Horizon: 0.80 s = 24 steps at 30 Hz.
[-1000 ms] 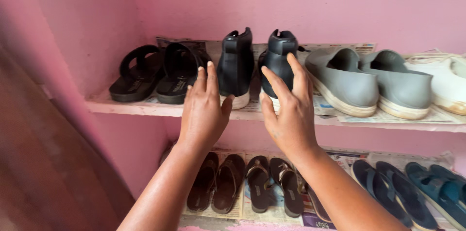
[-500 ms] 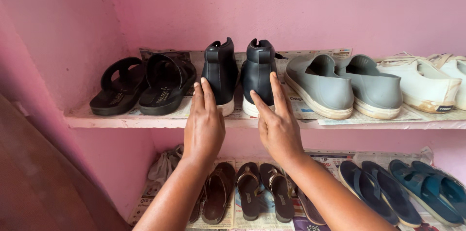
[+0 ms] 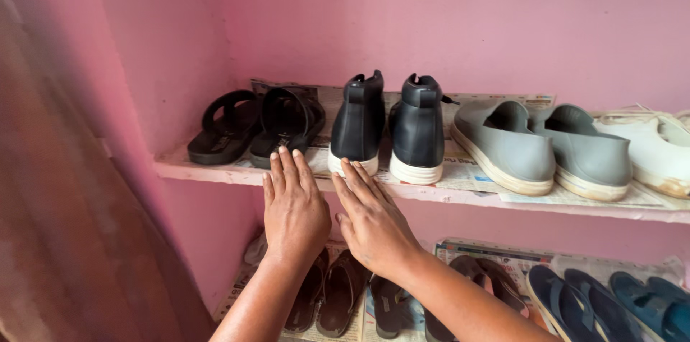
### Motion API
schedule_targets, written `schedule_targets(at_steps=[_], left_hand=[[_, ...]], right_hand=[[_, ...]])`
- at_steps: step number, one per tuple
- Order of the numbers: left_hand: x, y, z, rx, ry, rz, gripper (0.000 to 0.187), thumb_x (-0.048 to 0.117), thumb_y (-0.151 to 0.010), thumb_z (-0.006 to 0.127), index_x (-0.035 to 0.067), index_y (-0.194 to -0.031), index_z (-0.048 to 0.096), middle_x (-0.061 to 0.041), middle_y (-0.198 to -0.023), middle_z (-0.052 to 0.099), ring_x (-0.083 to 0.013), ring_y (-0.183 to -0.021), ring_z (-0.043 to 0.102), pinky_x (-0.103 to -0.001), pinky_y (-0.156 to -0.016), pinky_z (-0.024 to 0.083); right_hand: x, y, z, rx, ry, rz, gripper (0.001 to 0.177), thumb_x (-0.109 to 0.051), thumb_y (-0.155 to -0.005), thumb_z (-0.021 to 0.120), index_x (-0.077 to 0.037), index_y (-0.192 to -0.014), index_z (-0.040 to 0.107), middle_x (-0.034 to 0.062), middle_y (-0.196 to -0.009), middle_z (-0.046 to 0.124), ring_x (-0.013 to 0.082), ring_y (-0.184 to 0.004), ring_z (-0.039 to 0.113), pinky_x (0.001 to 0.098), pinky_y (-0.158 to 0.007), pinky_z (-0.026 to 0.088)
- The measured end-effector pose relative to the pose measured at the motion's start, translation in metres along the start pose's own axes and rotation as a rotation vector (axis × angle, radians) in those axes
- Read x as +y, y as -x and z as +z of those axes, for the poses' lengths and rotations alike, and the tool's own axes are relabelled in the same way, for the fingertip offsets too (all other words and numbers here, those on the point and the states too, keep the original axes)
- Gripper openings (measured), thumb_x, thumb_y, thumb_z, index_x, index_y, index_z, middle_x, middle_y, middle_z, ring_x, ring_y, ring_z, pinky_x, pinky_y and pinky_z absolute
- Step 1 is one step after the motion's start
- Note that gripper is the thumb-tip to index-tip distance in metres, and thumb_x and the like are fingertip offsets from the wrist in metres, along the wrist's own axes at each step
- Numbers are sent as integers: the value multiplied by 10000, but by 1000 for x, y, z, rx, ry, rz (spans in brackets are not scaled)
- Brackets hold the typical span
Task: The person wipes several pairs of shoes and flip-flops on a two-tier pink shoe rack using a light-colored cloth. They handle each item individually, wiping the exterior surfaces, then place them back in neat rows on the shelves.
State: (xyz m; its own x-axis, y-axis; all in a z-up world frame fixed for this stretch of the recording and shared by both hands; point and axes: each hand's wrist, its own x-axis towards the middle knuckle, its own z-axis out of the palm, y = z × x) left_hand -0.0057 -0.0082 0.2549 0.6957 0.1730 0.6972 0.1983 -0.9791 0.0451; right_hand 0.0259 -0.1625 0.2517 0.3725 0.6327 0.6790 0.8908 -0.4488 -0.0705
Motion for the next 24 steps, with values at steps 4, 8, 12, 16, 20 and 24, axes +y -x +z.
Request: schedule_targets(at_steps=[4,8,12,16,20,24], left_hand=[[-5,5,-7,-177,14,-49,915,323,-869,607,-127,-1526,155,-333,-1649,150,-428,-1512,116,-519,-1208,128],[-8,9,-8,-192,-2,-49,896,320,-882,588,-128,-1528,159,-326,-1619,156,-426,-1518,116,-520,-1209,132],[-10,9,-5,-181,-48,-31,843,273,-888,557,-137,-1517,174,-337,-1602,173,-434,-1519,131,-519,-1209,141],[-5,9,-3,-148,-28,13,811,240,-879,539,-142,-1508,196,-348,-1589,191,-447,-1508,145,-531,-1195,148],[12,11,-2,-174,11,79,806,232,-865,545,-135,-1499,208,-345,-1586,191,-450,-1508,137,-537,-1198,140],[38,12,-6,-167,117,131,810,232,-867,551,-138,-1501,210,-340,-1581,202,-441,-1510,134,-553,-1200,124]], right_hand=[[-2,-14,0,-97,23,-15,668,-118,-915,550,99,-1506,328,270,-1636,237,372,-1533,218,475,-1225,187],[-1,-23,7,-123,30,-19,675,-104,-899,532,109,-1504,324,281,-1618,241,378,-1521,217,482,-1218,169],[1,-24,10,-118,53,-32,663,-70,-878,515,106,-1495,348,283,-1614,271,371,-1521,245,475,-1229,186],[0,-25,8,-113,48,-14,668,-55,-865,507,98,-1497,353,273,-1620,282,366,-1523,252,472,-1228,194],[3,-10,-7,-139,41,48,681,-56,-866,506,89,-1509,334,270,-1622,266,367,-1517,233,491,-1207,181],[11,8,-27,-175,69,138,709,-60,-854,522,86,-1514,309,262,-1629,243,371,-1513,215,493,-1208,171]])
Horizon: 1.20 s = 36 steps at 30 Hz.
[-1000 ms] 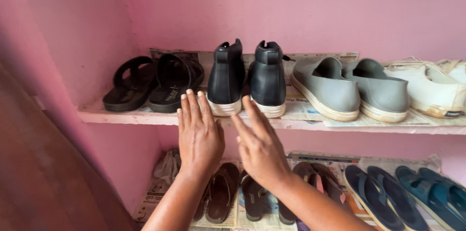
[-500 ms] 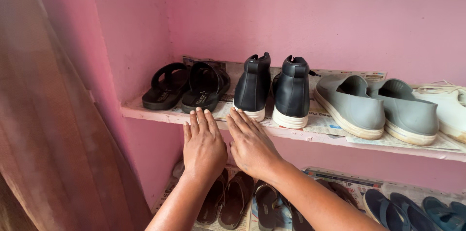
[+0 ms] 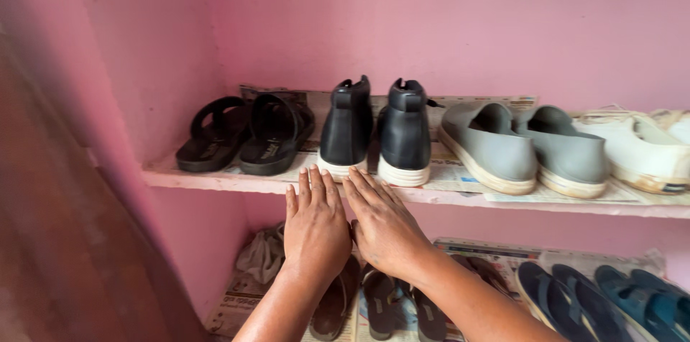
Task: The person wipes several pairs of shoes and flip-flops on a two-tier pink shoe rack using a light-colored cloth. They handle each item individually, wiping the exterior surfaces, then place them back in neat rows on the shelves.
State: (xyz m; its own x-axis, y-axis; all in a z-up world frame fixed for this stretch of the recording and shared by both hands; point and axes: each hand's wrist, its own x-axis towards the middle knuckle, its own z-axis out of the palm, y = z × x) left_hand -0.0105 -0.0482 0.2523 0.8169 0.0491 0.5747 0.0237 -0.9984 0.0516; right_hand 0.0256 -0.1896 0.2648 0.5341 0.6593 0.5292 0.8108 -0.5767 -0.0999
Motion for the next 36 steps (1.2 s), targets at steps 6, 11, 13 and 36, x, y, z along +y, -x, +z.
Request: schedule_targets(at_steps=[6,11,13,36], left_hand=[[43,-3,-11,-135,-21,-12,822,274,-901,528,-101,-1542,177,-357,-1624,154,-474,-1539,66,-557,-1178,66],[77,-1,-9,-104,-19,68,753,229,-902,522,-94,-1518,232,-323,-1628,214,-439,-1517,104,-566,-1180,85],[89,1,-4,-65,19,123,711,210,-897,520,-81,-1496,273,-300,-1626,250,-418,-1505,124,-573,-1181,92],[214,1,30,-137,35,292,687,205,-894,487,-56,-1501,299,-263,-1640,262,-387,-1510,141,-576,-1186,74]], right_hand=[[23,23,-20,-5,55,51,692,-86,-880,530,94,-1509,303,271,-1622,236,371,-1528,192,488,-1219,156],[46,48,-31,19,68,89,679,-125,-898,543,88,-1503,318,274,-1614,244,382,-1527,187,490,-1225,149],[55,59,-37,34,92,95,683,-120,-894,540,98,-1502,316,286,-1616,241,392,-1520,189,491,-1219,153],[129,155,-87,11,147,236,697,-117,-857,563,88,-1486,344,277,-1605,278,376,-1509,226,505,-1201,176]])
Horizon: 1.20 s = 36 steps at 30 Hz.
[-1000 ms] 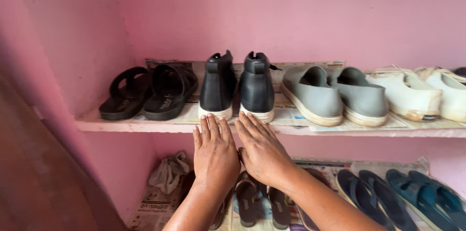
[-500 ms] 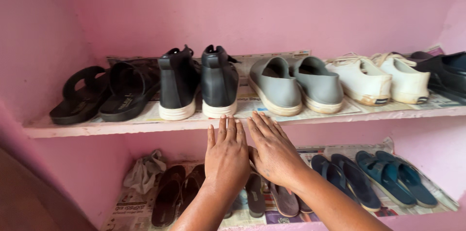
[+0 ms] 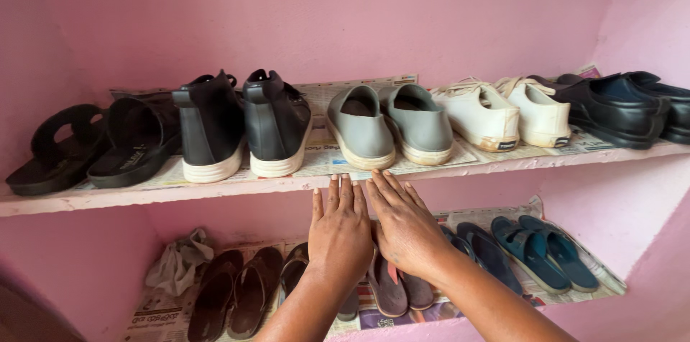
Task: The person wipes several pairs of shoes and flip-flops on a two-tier pink shoe rack using a light-colored cloth. They handle each item individually, wiping the exterior surfaces, then place them back in neat rows on the shelves.
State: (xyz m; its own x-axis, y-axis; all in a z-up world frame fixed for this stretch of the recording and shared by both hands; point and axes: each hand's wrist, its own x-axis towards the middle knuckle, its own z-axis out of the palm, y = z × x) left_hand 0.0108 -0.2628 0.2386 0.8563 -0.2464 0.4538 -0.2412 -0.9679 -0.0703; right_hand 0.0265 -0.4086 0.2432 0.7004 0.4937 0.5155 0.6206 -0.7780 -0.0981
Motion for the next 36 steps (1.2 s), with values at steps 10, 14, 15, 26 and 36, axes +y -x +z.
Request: schedule_targets(at_steps=[10,14,15,26,36], left_hand=[[45,-14,-15,24,20,-65,765,227,-876,524,-139,-1489,251,-397,-1595,224,-499,-1511,151,-555,-1186,80],[64,-27,-10,123,54,41,741,201,-852,516,-125,-1475,280,-352,-1614,242,-460,-1528,158,-564,-1179,80],[69,-30,-7,133,50,71,738,194,-846,514,-121,-1473,285,-346,-1618,243,-457,-1550,153,-564,-1175,78],[128,-61,8,77,66,237,671,213,-931,445,-80,-1508,269,-307,-1620,235,-428,-1505,131,-581,-1188,57],[181,-91,18,92,117,323,638,259,-979,410,-48,-1525,285,-280,-1590,260,-429,-1505,162,-584,-1199,67]], right_hand=[[34,19,-20,-2,10,100,755,-244,-859,640,79,-1475,344,273,-1582,296,372,-1499,236,505,-1192,187],[52,28,-32,-2,72,143,724,-241,-874,626,66,-1472,358,258,-1592,296,365,-1510,232,509,-1199,192],[57,31,-35,-7,78,158,719,-240,-882,621,60,-1478,353,252,-1598,288,363,-1512,224,515,-1199,186],[109,60,-64,-39,147,297,731,-192,-880,600,13,-1518,310,211,-1630,236,336,-1529,176,520,-1208,150],[158,86,-80,-5,192,371,733,-169,-879,587,-5,-1534,301,199,-1642,226,329,-1537,168,532,-1212,144]])
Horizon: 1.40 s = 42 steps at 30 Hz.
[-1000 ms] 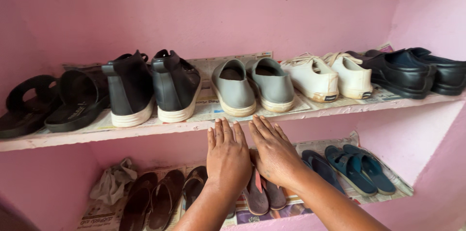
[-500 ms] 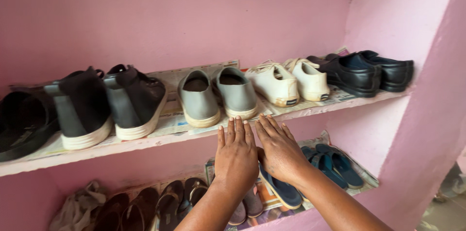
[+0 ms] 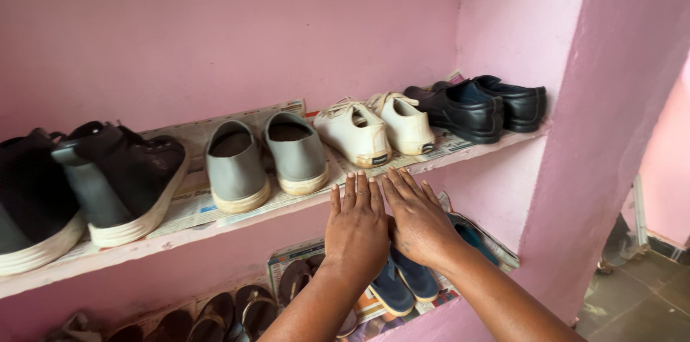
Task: The person wipes several pairs of shoes and flip-flops on a two-tier pink shoe rack using a light-colored cloth. They handle each item individually, wiping the exterior surfaces, then place them back in neat rows on the shelves.
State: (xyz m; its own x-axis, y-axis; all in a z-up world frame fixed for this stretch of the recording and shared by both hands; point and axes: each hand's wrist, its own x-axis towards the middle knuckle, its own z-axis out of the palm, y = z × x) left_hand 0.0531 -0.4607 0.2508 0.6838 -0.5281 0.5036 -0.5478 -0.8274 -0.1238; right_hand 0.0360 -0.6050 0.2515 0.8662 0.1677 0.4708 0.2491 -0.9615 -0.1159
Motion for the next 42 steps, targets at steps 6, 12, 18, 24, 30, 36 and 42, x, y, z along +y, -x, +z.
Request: schedule_targets(at_steps=[6,12,18,24,30,36,42], left_hand=[[21,-23,10,-3,31,41,626,252,-985,395,-43,-1526,287,-285,-1594,253,-428,-1507,155,-584,-1194,68],[40,-41,14,-26,16,76,650,209,-953,419,-48,-1532,274,-296,-1593,246,-429,-1506,159,-585,-1192,83],[56,-52,15,-61,12,103,666,198,-942,440,-51,-1534,263,-295,-1597,249,-430,-1514,167,-584,-1201,87],[72,-62,26,-137,-13,149,677,193,-940,420,-50,-1542,228,-286,-1601,219,-415,-1512,137,-569,-1198,61],[85,-68,39,-133,54,152,647,211,-978,397,-50,-1549,241,-270,-1615,228,-410,-1524,138,-565,-1213,62],[94,-66,52,-145,94,181,643,276,-1000,388,-45,-1539,245,-269,-1616,218,-403,-1521,138,-573,-1204,62],[110,-54,71,-238,143,194,673,261,-999,430,-54,-1553,215,-264,-1627,200,-390,-1529,123,-565,-1211,53]], right_hand=[[26,3,-8,-50,16,83,810,-187,-857,600,-37,-1578,263,178,-1680,191,317,-1537,128,524,-1215,127],[48,6,-13,-21,30,95,753,-148,-868,574,-3,-1544,275,185,-1646,214,318,-1555,130,529,-1220,145],[66,10,-14,-44,39,142,771,-146,-863,581,-12,-1556,271,182,-1651,187,316,-1544,122,528,-1217,144],[88,20,-9,-71,62,191,741,-126,-877,555,-19,-1550,264,169,-1658,187,306,-1550,115,514,-1225,134],[105,29,-1,-54,80,209,701,-141,-900,529,-13,-1543,283,176,-1657,195,303,-1551,123,508,-1228,130],[116,42,6,-51,68,250,684,-185,-919,528,-20,-1541,297,171,-1652,210,304,-1552,133,507,-1231,136],[125,64,20,-131,26,322,711,-233,-934,544,-24,-1550,258,163,-1652,189,300,-1545,115,509,-1225,124]])
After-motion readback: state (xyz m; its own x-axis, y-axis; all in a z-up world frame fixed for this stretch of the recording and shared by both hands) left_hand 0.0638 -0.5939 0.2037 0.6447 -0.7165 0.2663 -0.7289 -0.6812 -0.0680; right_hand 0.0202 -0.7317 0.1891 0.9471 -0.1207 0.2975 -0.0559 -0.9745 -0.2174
